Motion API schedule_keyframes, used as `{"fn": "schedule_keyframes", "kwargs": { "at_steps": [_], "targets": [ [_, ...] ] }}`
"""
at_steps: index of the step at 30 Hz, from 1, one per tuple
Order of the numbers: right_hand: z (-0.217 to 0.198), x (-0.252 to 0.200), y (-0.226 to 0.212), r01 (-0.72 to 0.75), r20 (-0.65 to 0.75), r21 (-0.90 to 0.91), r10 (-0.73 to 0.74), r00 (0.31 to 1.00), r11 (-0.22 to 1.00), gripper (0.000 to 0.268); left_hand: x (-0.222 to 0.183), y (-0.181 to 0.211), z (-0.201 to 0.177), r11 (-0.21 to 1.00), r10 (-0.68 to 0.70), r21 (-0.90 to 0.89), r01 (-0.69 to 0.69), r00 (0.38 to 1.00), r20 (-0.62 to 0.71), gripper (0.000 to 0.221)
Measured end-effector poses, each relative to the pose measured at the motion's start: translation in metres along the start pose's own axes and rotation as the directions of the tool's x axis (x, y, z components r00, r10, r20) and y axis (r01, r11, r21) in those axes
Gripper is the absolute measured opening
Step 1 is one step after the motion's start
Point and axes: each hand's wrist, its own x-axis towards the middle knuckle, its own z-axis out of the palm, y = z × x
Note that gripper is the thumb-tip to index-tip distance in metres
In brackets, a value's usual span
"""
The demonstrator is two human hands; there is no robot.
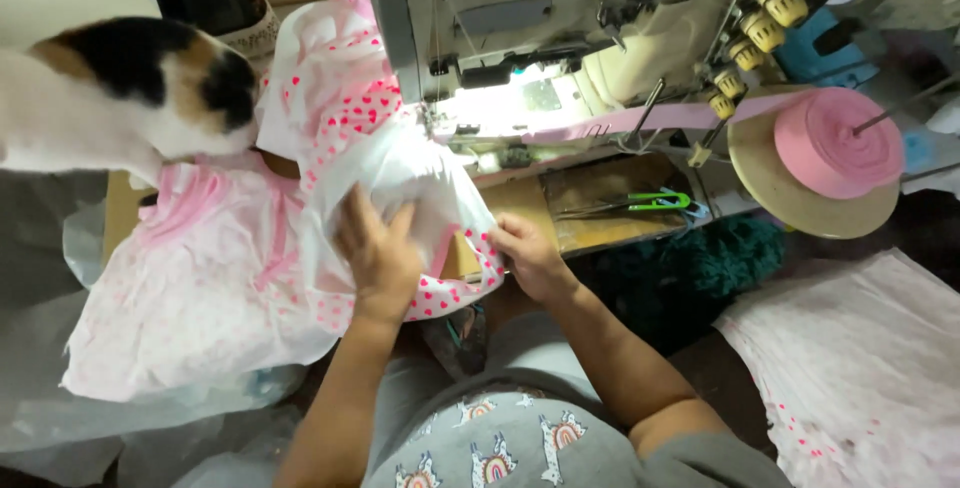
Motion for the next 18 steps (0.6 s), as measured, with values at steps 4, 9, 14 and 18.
{"fn": "schedule_keyframes", "kwargs": {
  "at_steps": [4,9,14,18],
  "targets": [
    [-0.032,-0.009,0.031,-0.089,0.025,0.032,0.088,0.996,0.996,0.012,-0.027,-0.048,0.000,0.969,-0.233,0.034,0.246,0.853,0.466,0.009],
    [-0.023,-0.018,0.039,-0.085,0.013,0.036,0.085,0.996,0.996,0.014,0.055,-0.057,0.000,0.815,-0.293,-0.222,0.535,0.712,0.639,0.039],
    [-0.004,-0.001,0.034,-0.005,0.051,-0.019,0.006,0.999,1.000,0.013,0.083,-0.071,0.061,0.869,-0.367,-0.007,0.495,0.653,0.663,0.049],
    [0.026,0.018,0.000,0.052,0.084,-0.052,-0.047,0.995,0.997,0.014,0.110,-0.088,0.095,0.849,-0.411,0.006,0.528,0.655,0.634,0.046]
  ]
}}
